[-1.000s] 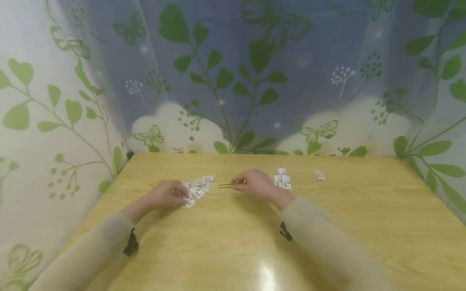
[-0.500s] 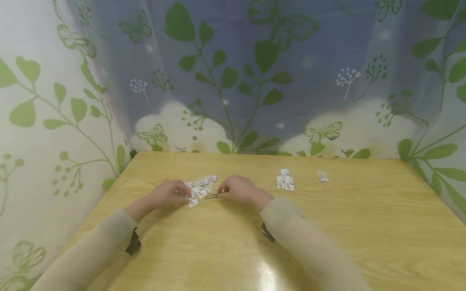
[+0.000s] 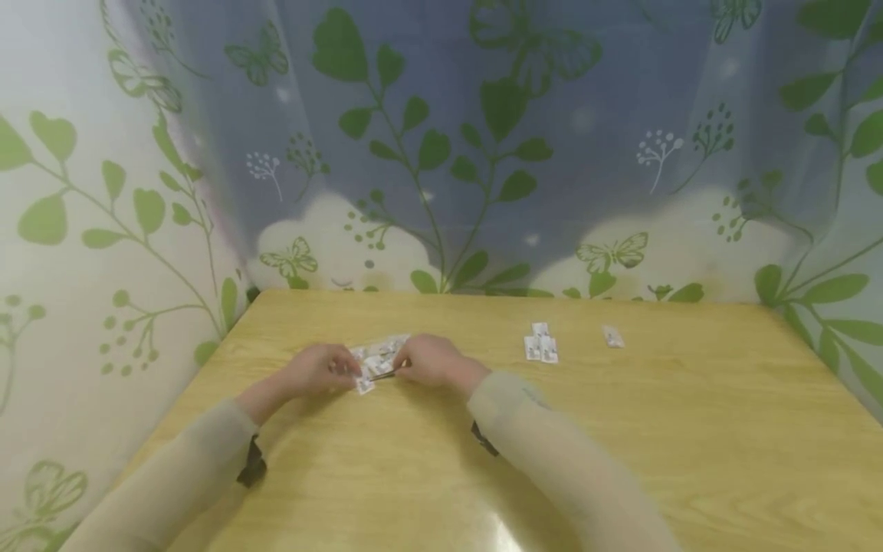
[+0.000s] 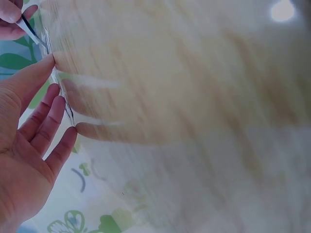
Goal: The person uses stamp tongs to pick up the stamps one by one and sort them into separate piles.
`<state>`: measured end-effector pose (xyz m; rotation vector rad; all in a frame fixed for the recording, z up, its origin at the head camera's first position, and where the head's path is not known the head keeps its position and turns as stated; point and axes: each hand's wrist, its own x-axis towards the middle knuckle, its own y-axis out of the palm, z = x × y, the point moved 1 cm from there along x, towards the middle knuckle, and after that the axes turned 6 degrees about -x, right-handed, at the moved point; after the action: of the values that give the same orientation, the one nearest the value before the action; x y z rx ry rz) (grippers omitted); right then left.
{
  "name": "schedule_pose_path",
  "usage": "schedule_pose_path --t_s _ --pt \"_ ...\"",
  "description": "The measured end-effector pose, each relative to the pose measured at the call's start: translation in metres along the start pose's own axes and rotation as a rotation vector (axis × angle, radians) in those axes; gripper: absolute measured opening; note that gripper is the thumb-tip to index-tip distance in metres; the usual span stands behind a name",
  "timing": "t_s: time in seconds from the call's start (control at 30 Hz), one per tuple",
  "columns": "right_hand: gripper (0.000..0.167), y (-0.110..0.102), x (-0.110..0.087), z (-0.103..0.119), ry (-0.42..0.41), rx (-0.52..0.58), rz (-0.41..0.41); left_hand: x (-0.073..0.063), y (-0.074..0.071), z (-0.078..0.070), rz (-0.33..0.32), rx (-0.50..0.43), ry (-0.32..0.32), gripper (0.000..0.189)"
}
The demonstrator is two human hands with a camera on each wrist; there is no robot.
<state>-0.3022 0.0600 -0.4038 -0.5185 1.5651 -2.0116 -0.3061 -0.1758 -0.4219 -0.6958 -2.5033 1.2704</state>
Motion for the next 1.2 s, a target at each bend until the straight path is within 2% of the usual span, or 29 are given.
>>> schedule_pose_path --t_s 0.33,0.73,0.93,1.1,1.2 --pt "0.016 -0.001 0.011 0.002 0.002 0.031 -0.019 0.000 -0.004 -0.003 -0.017 -0.005 -0.018 0.016" --pt "0.016 0.004 0.014 0.005 -0.007 0.068 0.017 -0.002 -0.001 -0.003 -0.014 -0.008 -0.067 0.016" --pt "0.015 0.004 0.011 0.007 -0.009 0.063 0.010 -0.001 0.000 -0.003 -0.020 -0.001 -0.061 0.016" --pt "0.016 0.004 0.010 0.005 0.022 0.034 -0.006 -0.001 -0.001 -0.003 -0.008 0.001 -0.055 0.015" --pt "0.017 0.004 0.011 0.004 0.041 0.012 -0.012 -0.001 -0.002 -0.002 -0.009 0.011 -0.015 0.012"
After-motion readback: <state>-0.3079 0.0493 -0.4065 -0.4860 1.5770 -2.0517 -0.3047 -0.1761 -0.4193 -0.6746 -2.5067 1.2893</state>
